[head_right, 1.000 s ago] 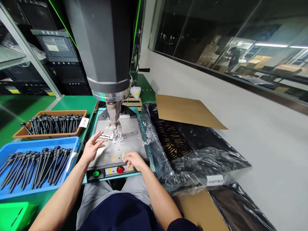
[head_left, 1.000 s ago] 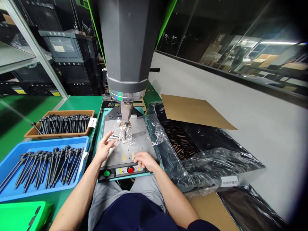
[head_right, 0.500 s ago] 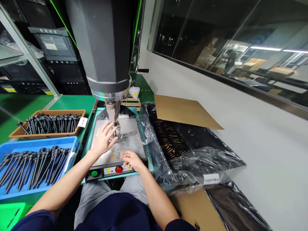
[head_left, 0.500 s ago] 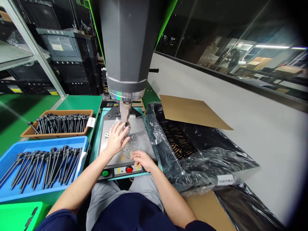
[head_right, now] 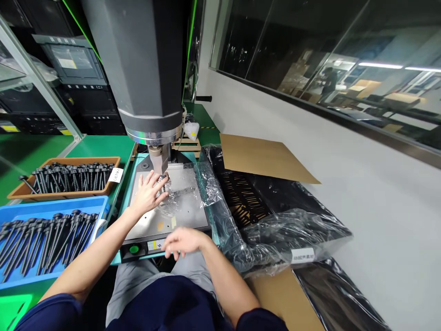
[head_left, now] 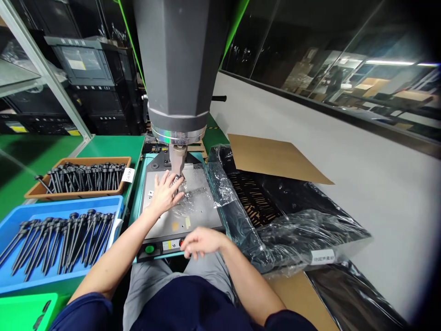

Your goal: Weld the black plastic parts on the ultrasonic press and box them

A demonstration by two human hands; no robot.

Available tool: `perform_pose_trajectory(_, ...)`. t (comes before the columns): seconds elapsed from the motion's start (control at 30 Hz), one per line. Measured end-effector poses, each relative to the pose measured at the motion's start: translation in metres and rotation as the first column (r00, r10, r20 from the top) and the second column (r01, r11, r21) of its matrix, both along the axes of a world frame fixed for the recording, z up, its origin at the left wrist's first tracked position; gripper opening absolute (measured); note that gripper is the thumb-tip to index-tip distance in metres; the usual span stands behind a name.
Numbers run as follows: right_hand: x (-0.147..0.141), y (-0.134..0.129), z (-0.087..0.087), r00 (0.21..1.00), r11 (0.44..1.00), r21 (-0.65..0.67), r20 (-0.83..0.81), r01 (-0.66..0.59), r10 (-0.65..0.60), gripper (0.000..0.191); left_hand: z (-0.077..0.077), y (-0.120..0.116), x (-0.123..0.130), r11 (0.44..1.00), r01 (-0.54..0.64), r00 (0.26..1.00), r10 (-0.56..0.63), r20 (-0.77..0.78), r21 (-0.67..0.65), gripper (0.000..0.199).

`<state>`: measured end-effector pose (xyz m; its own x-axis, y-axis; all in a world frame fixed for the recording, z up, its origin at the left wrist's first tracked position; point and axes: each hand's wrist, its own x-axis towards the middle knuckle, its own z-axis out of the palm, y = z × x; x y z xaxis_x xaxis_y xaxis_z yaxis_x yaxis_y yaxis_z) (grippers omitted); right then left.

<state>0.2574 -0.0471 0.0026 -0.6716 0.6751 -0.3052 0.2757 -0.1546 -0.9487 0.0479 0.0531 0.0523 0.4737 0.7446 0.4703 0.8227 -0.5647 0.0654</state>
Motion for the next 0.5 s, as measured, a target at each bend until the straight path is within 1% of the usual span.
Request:
perform_pose_trajectory(0.03, -0.003, 0.010, 0.009, 0.997, 0.994, 0.077, -0.012, 0.081, -0.080, 0.021, 0.001, 0.000, -0.001, 1.000, 0.005, 1.000, -0.005, -0.010, -0.004, 0.053)
perform_pose_trajectory(0.07, -0.007, 0.023, 0.019, 0.974, 0.947, 0.229, -0.044, 0.226, -0.222, 0.022, 0.003, 0.000, -0.001, 1.000, 0.010, 1.000, -0.010, -0.021, -0.008, 0.053)
perform_pose_trajectory(0.1, -0.011, 0.039, 0.027, 0.926, 0.831, 0.414, -0.095, 0.371, -0.366, 0.026, 0.004, 0.001, -0.002, 1.000, 0.014, 0.999, -0.015, -0.030, -0.013, 0.053)
perform_pose_trajectory(0.13, -0.016, 0.056, 0.035, 0.870, 0.672, 0.577, -0.156, 0.464, -0.467, 0.030, 0.006, 0.001, -0.002, 1.000, 0.018, 0.999, -0.018, -0.037, -0.017, 0.054)
perform_pose_trajectory(0.17, -0.020, 0.074, 0.041, 0.849, 0.536, 0.699, -0.200, 0.474, -0.489, 0.032, 0.007, 0.001, -0.002, 1.000, 0.019, 0.999, -0.020, -0.042, -0.021, 0.054)
perform_pose_trajectory(0.2, -0.024, 0.092, 0.046, 0.850, 0.425, 0.787, -0.227, 0.448, -0.475, 0.033, 0.007, 0.001, -0.003, 1.000, 0.019, 0.999, -0.020, -0.047, -0.025, 0.055)
perform_pose_trajectory(0.23, -0.027, 0.108, 0.048, 0.862, 0.345, 0.844, -0.237, 0.411, -0.448, 0.033, 0.007, 0.001, -0.003, 0.999, 0.019, 0.998, -0.020, -0.051, -0.028, 0.055)
perform_pose_trajectory(0.27, -0.030, 0.122, 0.048, 0.883, 0.306, 0.880, -0.221, 0.364, -0.414, 0.033, 0.007, 0.001, -0.004, 0.999, 0.020, 0.998, -0.021, -0.054, -0.030, 0.054)
perform_pose_trajectory(0.3, -0.032, 0.134, 0.047, 0.902, 0.296, 0.900, -0.193, 0.319, -0.386, 0.033, 0.006, 0.002, -0.004, 0.999, 0.022, 0.998, -0.024, -0.055, -0.034, 0.054)
perform_pose_trajectory(0.33, -0.033, 0.142, 0.045, 0.917, 0.308, 0.909, -0.161, 0.282, -0.365, 0.033, 0.004, 0.002, -0.005, 0.999, 0.028, 0.998, -0.030, -0.052, -0.038, 0.054)
perform_pose_trajectory(0.4, -0.034, 0.150, 0.037, 0.931, 0.357, 0.902, -0.114, 0.243, -0.346, 0.036, -0.002, 0.003, -0.008, 0.998, 0.047, 0.998, -0.049, -0.035, -0.049, 0.056)
perform_pose_trajectory(0.5, -0.036, 0.150, 0.026, 0.928, 0.411, 0.869, -0.131, 0.278, -0.350, 0.041, -0.015, 0.004, -0.011, 0.994, 0.092, 0.995, -0.090, 0.030, -0.064, 0.061)
